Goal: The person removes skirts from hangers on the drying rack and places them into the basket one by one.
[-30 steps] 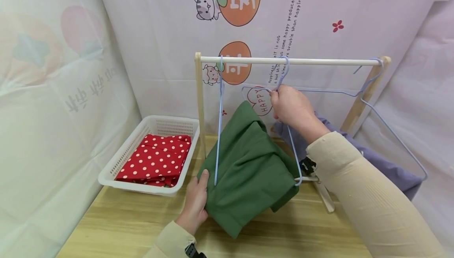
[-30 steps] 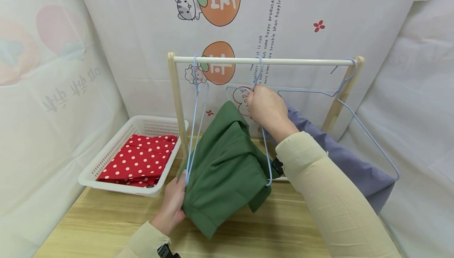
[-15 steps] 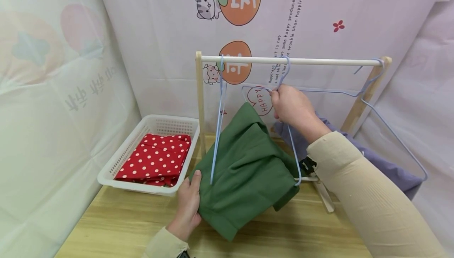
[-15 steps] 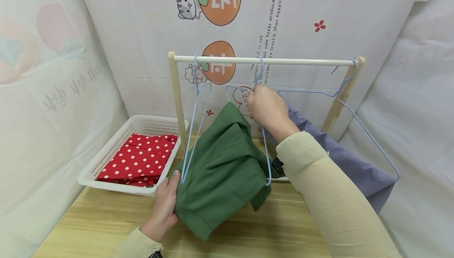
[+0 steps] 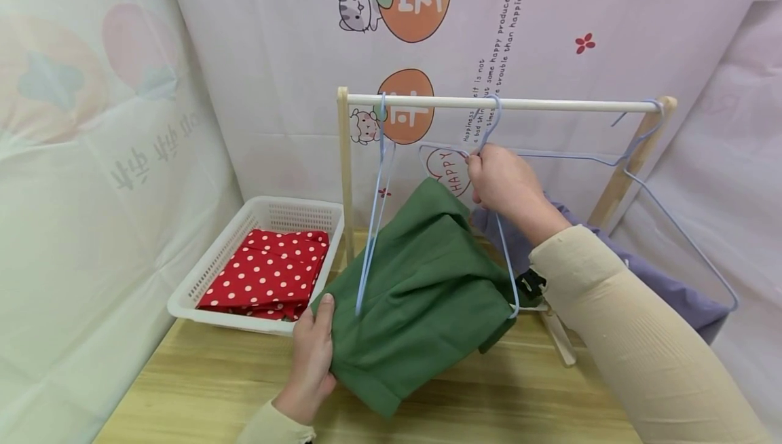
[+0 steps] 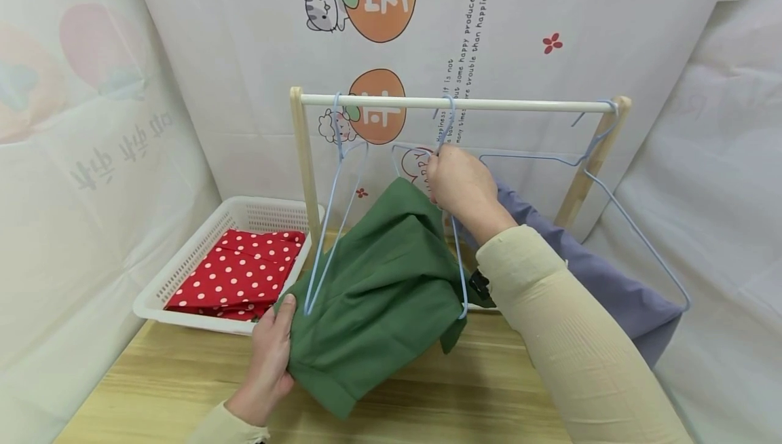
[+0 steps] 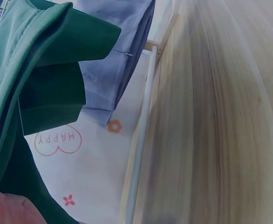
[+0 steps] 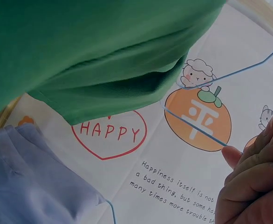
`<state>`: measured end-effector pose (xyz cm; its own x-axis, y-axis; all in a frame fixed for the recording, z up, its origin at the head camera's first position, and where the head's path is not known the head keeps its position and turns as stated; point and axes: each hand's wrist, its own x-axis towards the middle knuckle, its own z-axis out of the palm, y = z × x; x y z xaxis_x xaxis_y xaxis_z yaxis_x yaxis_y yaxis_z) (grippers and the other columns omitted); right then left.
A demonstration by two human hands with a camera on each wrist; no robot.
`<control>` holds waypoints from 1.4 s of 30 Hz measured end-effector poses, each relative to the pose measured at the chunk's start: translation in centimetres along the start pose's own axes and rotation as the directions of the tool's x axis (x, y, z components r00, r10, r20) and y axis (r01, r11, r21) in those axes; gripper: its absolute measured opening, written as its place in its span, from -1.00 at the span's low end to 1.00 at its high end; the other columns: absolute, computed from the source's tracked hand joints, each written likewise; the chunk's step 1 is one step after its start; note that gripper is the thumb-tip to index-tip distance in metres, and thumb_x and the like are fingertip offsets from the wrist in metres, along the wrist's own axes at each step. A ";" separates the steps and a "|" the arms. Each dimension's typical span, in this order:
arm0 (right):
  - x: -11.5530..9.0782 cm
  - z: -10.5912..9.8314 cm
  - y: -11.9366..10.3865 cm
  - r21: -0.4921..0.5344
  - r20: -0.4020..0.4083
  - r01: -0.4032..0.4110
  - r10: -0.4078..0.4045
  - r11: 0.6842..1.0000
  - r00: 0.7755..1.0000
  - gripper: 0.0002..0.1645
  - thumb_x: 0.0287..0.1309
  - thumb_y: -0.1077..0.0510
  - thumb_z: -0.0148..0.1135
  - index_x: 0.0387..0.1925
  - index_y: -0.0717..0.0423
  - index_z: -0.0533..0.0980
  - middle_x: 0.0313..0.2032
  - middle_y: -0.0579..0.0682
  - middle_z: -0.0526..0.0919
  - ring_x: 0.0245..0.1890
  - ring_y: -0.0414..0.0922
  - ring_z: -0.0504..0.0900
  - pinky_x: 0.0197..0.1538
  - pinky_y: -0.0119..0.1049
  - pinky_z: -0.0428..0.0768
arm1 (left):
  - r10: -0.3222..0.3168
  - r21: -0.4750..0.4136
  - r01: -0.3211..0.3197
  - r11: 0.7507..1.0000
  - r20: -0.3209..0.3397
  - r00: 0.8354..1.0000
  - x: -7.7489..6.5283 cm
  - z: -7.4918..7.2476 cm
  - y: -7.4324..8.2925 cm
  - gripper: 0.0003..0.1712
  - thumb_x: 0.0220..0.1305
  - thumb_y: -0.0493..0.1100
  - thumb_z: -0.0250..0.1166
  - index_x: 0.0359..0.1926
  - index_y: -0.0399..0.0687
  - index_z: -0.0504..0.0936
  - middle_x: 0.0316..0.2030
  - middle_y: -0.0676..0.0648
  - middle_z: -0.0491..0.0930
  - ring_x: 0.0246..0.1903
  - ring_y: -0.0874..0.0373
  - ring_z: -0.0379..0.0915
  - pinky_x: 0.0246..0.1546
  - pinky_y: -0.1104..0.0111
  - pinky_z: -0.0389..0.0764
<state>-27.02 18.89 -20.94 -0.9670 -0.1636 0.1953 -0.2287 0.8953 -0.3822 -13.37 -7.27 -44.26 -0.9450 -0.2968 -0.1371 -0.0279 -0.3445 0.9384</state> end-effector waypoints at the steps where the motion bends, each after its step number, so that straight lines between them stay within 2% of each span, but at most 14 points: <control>1: 0.0 0.0 0.0 0.000 0.001 0.000 0.000 1.000 1.000 -0.52 0.62 -0.02 -0.31 -0.11 0.19 0.49 -0.50 0.05 0.70 -0.58 -0.08 0.67 -0.22 -0.02 0.56 | 0.005 0.005 -0.005 1.000 -0.001 1.000 -0.1 -0.1 0.2 -0.33 0.53 0.26 0.15 0.31 -0.18 0.48 0.10 -0.01 0.55 0.05 0.22 0.55 0.10 0.42 0.60; 10: 0.0 0.0 -0.1 0.006 -0.004 -0.009 0.009 1.000 1.000 -0.54 0.62 -0.02 -0.30 -0.13 0.18 0.48 -0.50 0.04 0.70 -0.59 -0.08 0.67 -0.23 -0.03 0.56 | 0.067 0.038 -0.065 0.997 -0.040 0.997 -0.6 -0.6 2.0 -0.38 0.54 0.23 0.16 0.30 -0.16 0.48 0.11 0.00 0.53 0.08 0.18 0.51 0.07 0.41 0.60; 17: 0.0 0.1 -0.1 0.005 0.004 -0.012 0.012 1.000 1.000 -0.53 0.63 -0.04 -0.31 -0.14 0.17 0.46 -0.49 0.04 0.70 -0.57 -0.08 0.67 -0.24 -0.05 0.55 | 0.081 0.045 -0.078 0.996 -0.062 0.995 -0.6 -1.6 2.7 -0.39 0.54 0.22 0.16 0.27 -0.17 0.48 0.08 0.05 0.56 0.06 0.21 0.53 0.05 0.42 0.61; 24: 0.0 0.1 0.0 0.009 0.002 -0.007 0.007 1.000 1.000 -0.53 0.63 -0.03 -0.30 -0.11 0.18 0.47 -0.49 0.04 0.70 -0.57 -0.08 0.67 -0.23 -0.05 0.55 | 0.112 0.038 -0.110 0.993 -0.049 0.993 -0.7 -2.5 3.4 -0.41 0.56 0.19 0.14 0.29 -0.16 0.47 0.11 0.05 0.57 0.10 0.22 0.54 0.07 0.43 0.62; 32: 0.0 0.0 -0.1 0.007 0.004 -0.007 0.007 1.000 1.000 -0.53 0.62 -0.03 -0.30 -0.10 0.18 0.47 -0.48 0.03 0.71 -0.57 -0.09 0.67 -0.22 -0.05 0.54 | 0.141 0.051 -0.137 0.989 -0.076 0.987 -0.8 -3.3 4.5 -0.47 0.56 0.15 0.16 0.22 -0.18 0.50 0.03 0.06 0.58 0.03 0.22 0.55 0.00 0.45 0.64; 37: 0.0 0.0 -0.1 0.006 0.005 -0.010 0.009 1.000 1.000 -0.52 0.62 -0.03 -0.31 -0.08 0.19 0.48 -0.49 0.02 0.71 -0.58 -0.10 0.67 -0.22 -0.05 0.54 | 0.156 0.047 -0.153 0.987 -0.069 0.985 -0.9 -3.8 5.1 -0.52 0.57 0.10 0.16 0.19 -0.21 0.51 -0.01 0.06 0.61 -0.02 0.24 0.59 -0.03 0.45 0.65; 42: 0.1 0.1 -0.1 0.002 0.000 -0.008 0.008 1.000 1.000 -0.51 0.62 -0.04 -0.33 -0.08 0.18 0.48 -0.49 0.02 0.70 -0.58 -0.09 0.67 -0.22 -0.06 0.53 | 0.162 0.064 -0.158 0.985 -0.073 0.984 -1.1 -4.5 5.7 -0.52 0.57 0.11 0.16 0.20 -0.19 0.49 0.01 0.07 0.60 -0.01 0.25 0.58 -0.03 0.47 0.65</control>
<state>-27.12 18.77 -20.97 -0.9689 -0.1562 0.1919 -0.2209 0.8957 -0.3860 -11.07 -12.90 -40.17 -0.9107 -0.4131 -0.0058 0.1008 -0.2358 0.9666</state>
